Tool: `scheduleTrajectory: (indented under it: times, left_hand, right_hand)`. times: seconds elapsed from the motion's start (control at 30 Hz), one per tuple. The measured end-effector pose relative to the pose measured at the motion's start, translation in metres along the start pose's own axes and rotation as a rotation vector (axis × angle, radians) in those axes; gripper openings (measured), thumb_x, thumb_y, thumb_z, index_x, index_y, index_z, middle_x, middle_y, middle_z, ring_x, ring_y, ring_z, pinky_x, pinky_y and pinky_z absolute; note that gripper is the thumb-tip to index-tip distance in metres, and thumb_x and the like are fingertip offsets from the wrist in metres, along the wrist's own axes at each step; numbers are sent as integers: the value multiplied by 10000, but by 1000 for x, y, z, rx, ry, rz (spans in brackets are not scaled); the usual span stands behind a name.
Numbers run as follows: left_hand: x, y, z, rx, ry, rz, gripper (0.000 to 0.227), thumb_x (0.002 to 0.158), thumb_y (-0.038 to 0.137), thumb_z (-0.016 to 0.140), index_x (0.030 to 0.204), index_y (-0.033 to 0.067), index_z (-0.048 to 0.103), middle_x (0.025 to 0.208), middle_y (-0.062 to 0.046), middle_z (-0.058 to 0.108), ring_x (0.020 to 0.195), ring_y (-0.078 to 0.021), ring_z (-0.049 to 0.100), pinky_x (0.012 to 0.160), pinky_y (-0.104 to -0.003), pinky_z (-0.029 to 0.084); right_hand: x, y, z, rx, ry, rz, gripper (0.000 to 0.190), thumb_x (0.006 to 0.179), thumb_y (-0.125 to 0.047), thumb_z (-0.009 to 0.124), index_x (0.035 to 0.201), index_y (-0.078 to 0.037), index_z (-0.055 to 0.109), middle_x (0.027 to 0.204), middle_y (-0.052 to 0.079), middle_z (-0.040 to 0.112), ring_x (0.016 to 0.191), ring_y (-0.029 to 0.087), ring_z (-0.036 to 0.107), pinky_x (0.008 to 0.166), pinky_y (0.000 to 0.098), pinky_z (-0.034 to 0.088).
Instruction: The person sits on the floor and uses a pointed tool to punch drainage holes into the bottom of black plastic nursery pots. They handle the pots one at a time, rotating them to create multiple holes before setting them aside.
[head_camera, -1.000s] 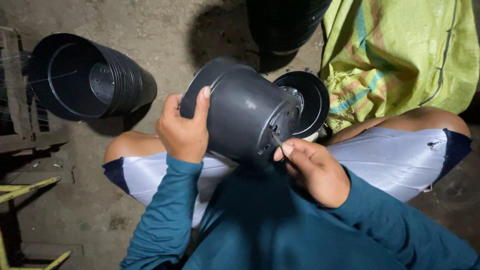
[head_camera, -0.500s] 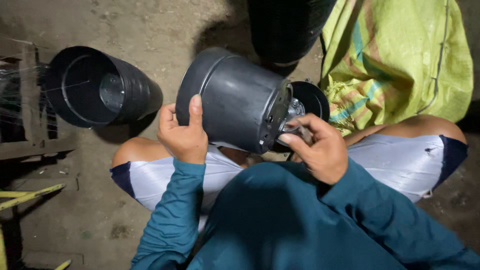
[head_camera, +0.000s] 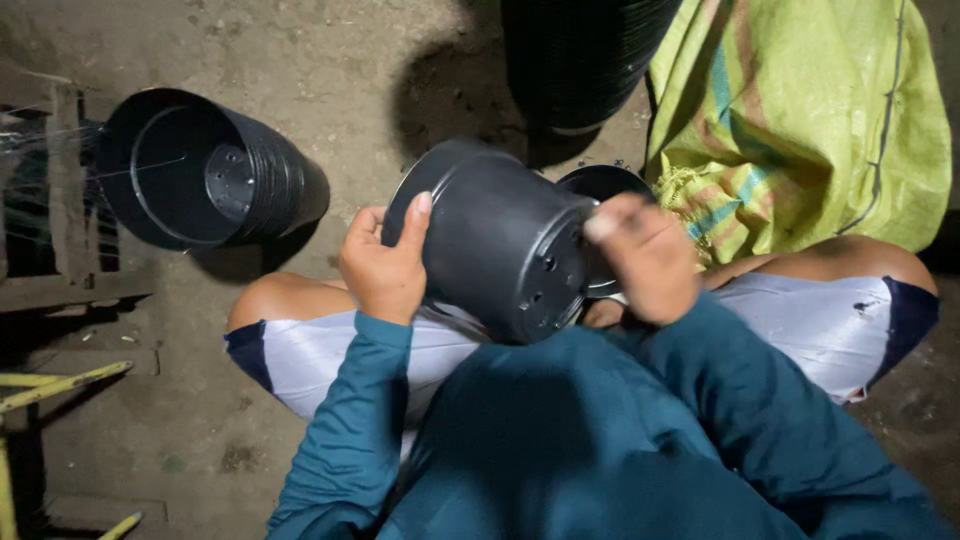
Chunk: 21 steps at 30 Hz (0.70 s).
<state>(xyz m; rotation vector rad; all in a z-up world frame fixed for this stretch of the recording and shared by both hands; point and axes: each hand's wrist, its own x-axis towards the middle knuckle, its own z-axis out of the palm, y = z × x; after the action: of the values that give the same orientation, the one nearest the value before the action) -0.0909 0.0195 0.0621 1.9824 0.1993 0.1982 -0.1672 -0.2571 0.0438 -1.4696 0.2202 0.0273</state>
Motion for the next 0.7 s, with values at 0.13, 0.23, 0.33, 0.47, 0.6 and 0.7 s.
scheduleTrajectory:
  times: [0.13, 0.23, 0.33, 0.47, 0.6, 0.7]
  left_hand:
    - [21, -17, -19, -135, -23, -66, 252, 925, 222, 819, 903, 5, 693, 852, -20, 727, 769, -65, 629, 717, -239, 524]
    - [49, -19, -38, -484, 59, -86, 233, 932, 171, 821, 873, 20, 655, 841, 16, 686, 733, -61, 582, 689, -242, 503]
    - [98, -1, -89, 333, 415, 557, 344, 1106, 181, 777, 875, 26, 575, 836, 2, 554, 787, -108, 485, 708, -280, 438]
    - [190, 49, -115, 461, 375, 640, 318, 1080, 205, 779, 898, 27, 587, 848, -12, 564, 799, -129, 498, 717, -295, 445]
    - [240, 103, -82, 469, 204, 667, 301, 1053, 229, 780, 921, 27, 599, 860, -25, 573, 811, -149, 511, 727, -310, 451]
    - [234, 137, -46, 445, 125, 729, 295, 1033, 247, 781, 938, 27, 609, 869, -35, 580, 820, -165, 521, 734, -322, 456]
  right_hand:
    - [18, -2, -61, 385, 210, 185, 165, 1062, -205, 691, 1053, -51, 633, 797, -19, 588, 652, 88, 523, 572, 263, 414]
    - [19, -5, -86, -678, 244, 134, 312, 1048, -254, 725, 942, 39, 715, 685, 87, 588, 594, 157, 467, 589, 337, 378]
    - [4, -6, -93, -904, 265, -158, 359, 902, -139, 725, 1246, -44, 688, 781, 99, 645, 611, 199, 577, 592, 333, 475]
    - [9, 0, -81, -844, 230, -170, 313, 903, -181, 714, 1200, -85, 684, 868, 134, 733, 720, 222, 723, 649, 355, 551]
    - [12, 10, -70, -981, 196, -76, 296, 852, -207, 753, 1127, -106, 713, 791, 174, 715, 690, 325, 715, 644, 425, 556]
    - [10, 12, -66, -1020, 176, -28, 267, 853, -231, 742, 1093, -117, 716, 760, 177, 703, 698, 369, 700, 640, 462, 543]
